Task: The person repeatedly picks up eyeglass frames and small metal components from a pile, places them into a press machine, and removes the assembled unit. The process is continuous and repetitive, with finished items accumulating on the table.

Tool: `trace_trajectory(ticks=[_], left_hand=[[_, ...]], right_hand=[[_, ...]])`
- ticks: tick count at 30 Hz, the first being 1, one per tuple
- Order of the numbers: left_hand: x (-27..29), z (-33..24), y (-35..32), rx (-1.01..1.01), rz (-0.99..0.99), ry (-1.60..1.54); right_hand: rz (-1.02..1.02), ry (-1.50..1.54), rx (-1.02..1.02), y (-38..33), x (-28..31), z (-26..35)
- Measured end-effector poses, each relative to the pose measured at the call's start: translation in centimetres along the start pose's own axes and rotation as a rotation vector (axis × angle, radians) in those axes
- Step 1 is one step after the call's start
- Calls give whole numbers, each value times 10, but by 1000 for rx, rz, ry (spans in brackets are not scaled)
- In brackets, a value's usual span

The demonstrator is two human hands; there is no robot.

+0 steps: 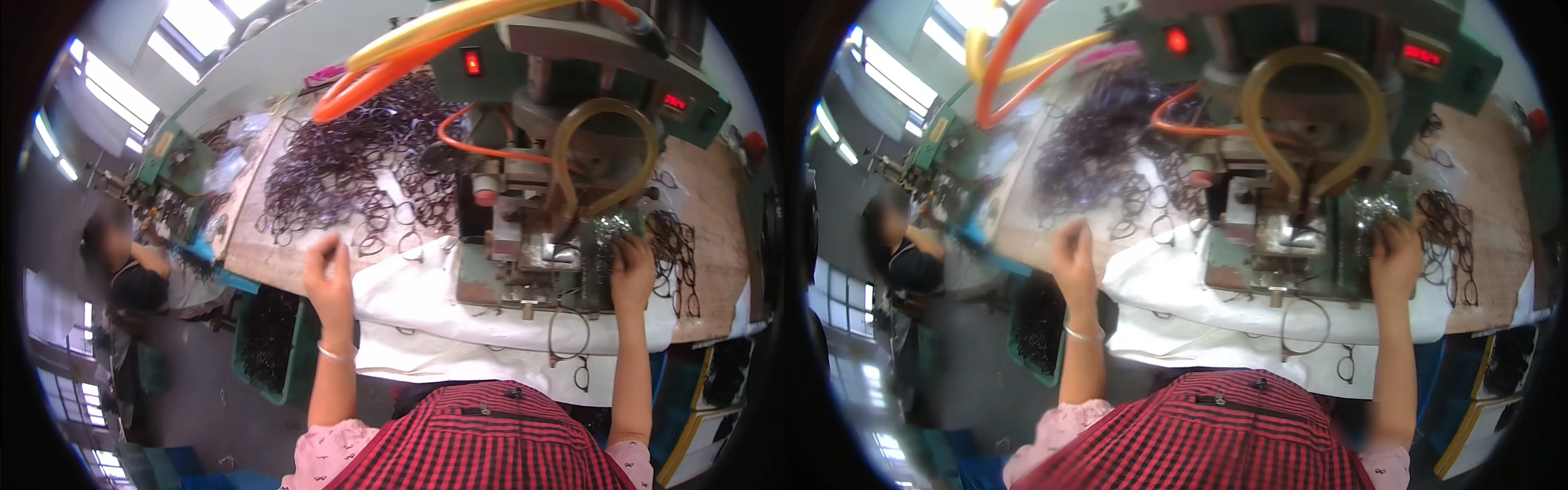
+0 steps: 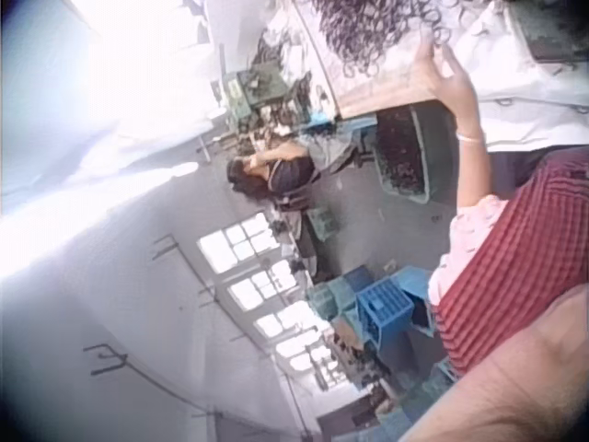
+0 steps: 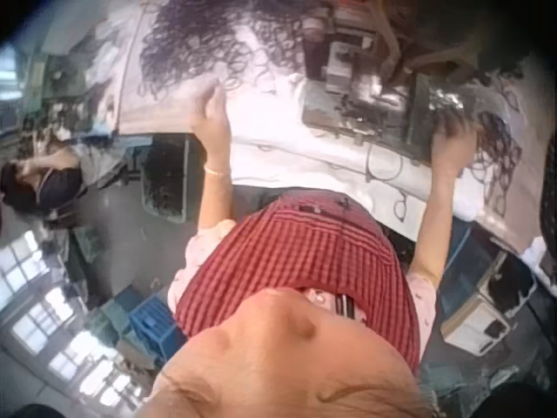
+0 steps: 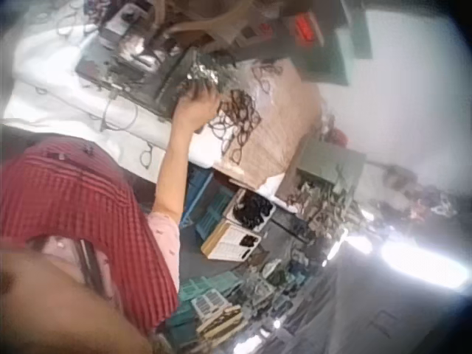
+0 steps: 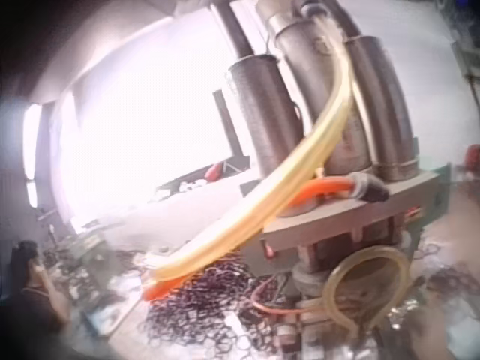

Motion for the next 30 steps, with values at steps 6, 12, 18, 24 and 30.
trace_trajectory(ticks=[6,12,18,24,30], left_hand=[[-52,-32,57,-499,421,551],[-111,56,46,-473,737,688],[-47,10,62,-16,68,-67],[-58,136,57,293,153,-146],[-93,-96,-1,82,283,-987]], right_hand=[[-2,414,-159,14,-9,6],[84,568,-275,9,-15,15],[-42,888,-660,-56,45,-24],[221,747,-92,34,55,94],[153,1157,-248,36,24,109]])
Point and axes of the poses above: each hand's wrist, its own y-axis towards the middle knuckle, its own x-axis out of the back of the hand, z = x × y, the point moved 5 cm from there along y, towards the middle knuckle, and after that the axes turned 5 degrees about z, right-handed, at the moved point
